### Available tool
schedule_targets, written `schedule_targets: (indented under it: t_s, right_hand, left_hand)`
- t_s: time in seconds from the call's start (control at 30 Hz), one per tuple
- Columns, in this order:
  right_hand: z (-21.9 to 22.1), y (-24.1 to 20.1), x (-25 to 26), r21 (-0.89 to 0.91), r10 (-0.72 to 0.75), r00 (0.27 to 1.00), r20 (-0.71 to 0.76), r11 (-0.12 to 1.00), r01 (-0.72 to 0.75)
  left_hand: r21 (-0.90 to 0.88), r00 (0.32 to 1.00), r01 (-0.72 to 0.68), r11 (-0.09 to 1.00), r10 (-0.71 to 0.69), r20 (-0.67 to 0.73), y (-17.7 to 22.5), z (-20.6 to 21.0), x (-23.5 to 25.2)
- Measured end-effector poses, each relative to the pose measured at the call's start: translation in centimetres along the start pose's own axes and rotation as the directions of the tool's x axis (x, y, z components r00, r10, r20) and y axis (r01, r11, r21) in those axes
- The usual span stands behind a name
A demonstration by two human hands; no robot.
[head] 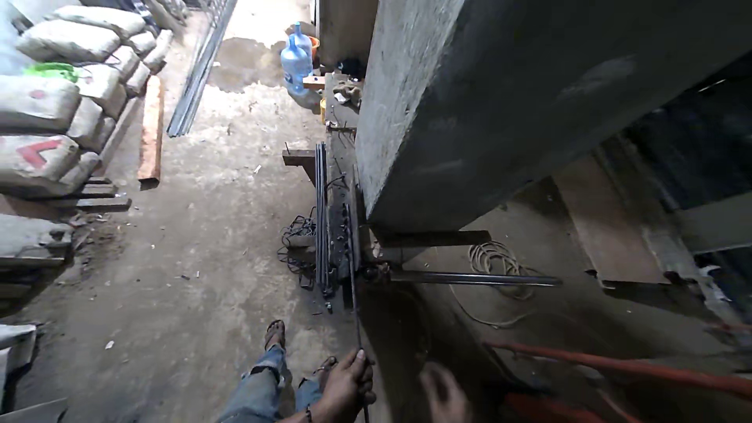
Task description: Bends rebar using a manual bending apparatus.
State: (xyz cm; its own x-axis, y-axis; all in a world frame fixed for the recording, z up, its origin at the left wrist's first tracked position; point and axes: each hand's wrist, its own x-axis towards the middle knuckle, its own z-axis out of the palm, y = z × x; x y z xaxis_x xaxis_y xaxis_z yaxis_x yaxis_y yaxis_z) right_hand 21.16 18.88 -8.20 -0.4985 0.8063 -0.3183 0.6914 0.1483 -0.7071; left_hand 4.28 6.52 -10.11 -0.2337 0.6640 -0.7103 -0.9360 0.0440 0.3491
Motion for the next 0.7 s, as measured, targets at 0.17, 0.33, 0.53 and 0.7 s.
schedule_targets:
  t_s: [0.17,0.33,0.53,0.7]
  right_hand:
    - [-6.0,-0.7,19.6,-0.55,-0.199,0.951,-0.236,0.834,0.038]
    - [-7.9,1.7,28.8,-0.816,-0.072,0.989,0.132,0.558,0.15]
    - [-11.2,8.5,20.7,-0.701,-0.108,0.993,0.057,0.703,0.117]
    - [-17.6,14.5,9.7,-0.591,0.261,0.947,-0.189,0.74,-0.322]
  left_hand:
    - [0.033,0.998,0.003,0.999,-0.001,-0.056,-0.3,0.3,0.6]
    - [0.044,0.996,-0.013,0.999,0.017,-0.084,-0.6,0.0,1.0]
    - [0.021,0.997,-0.028,0.999,0.029,-0.069,-0.6,-0.2,1.2]
    - [0.036,0.997,-0.043,0.998,0.045,-0.056,-0.3,-0.1,1.4]
